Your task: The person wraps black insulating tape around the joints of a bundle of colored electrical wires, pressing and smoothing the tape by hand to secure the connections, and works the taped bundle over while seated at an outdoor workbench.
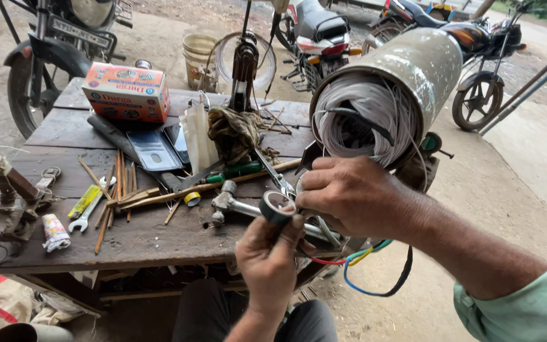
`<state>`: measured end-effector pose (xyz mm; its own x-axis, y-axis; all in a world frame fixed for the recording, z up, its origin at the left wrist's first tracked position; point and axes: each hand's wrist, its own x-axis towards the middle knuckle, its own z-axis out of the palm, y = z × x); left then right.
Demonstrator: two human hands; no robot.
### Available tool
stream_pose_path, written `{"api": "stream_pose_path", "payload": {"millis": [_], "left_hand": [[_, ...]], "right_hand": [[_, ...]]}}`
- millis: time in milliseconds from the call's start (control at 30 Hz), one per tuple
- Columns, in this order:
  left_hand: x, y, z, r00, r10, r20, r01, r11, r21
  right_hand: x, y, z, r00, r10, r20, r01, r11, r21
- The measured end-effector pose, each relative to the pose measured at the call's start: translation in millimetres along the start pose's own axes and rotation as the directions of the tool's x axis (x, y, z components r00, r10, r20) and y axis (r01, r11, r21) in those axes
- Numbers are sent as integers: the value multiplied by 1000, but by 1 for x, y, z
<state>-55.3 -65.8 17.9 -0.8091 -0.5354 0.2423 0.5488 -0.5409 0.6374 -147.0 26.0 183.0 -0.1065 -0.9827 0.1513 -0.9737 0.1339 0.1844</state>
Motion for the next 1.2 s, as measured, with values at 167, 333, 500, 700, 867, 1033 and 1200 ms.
{"api": "stream_pose_path", "payload": {"millis": [167,333,500,700,867,1033,1200], "left_hand": [[-1,1,-10,879,-476,-22,428,809,-403],[4,-11,-16,817,-568,98,539,691,-482],[4,-16,-17,962,-268,52,267,884,-383],[-2,-6,-11,958,-216,186,244,959,-144],[-4,1,-15,837,-232,495,333,935,-124],[-6,3,-9,868,-383,317,459,863,-213],[-4,16,0,913,-384,137,407,864,-296]], "right_hand": [[-2,1,-4,998,-49,-41,52,996,66],[-2,-1,-4,999,-40,-8,40,998,43],[1,-2,-2,998,-51,35,51,999,-3],[0,-2,-6,999,-40,26,39,998,44],[-2,0,-6,999,-45,-7,45,995,89],[-5,0,-6,1000,-27,-6,28,995,93],[-4,-1,-3,1000,-26,-2,26,998,61]]}}
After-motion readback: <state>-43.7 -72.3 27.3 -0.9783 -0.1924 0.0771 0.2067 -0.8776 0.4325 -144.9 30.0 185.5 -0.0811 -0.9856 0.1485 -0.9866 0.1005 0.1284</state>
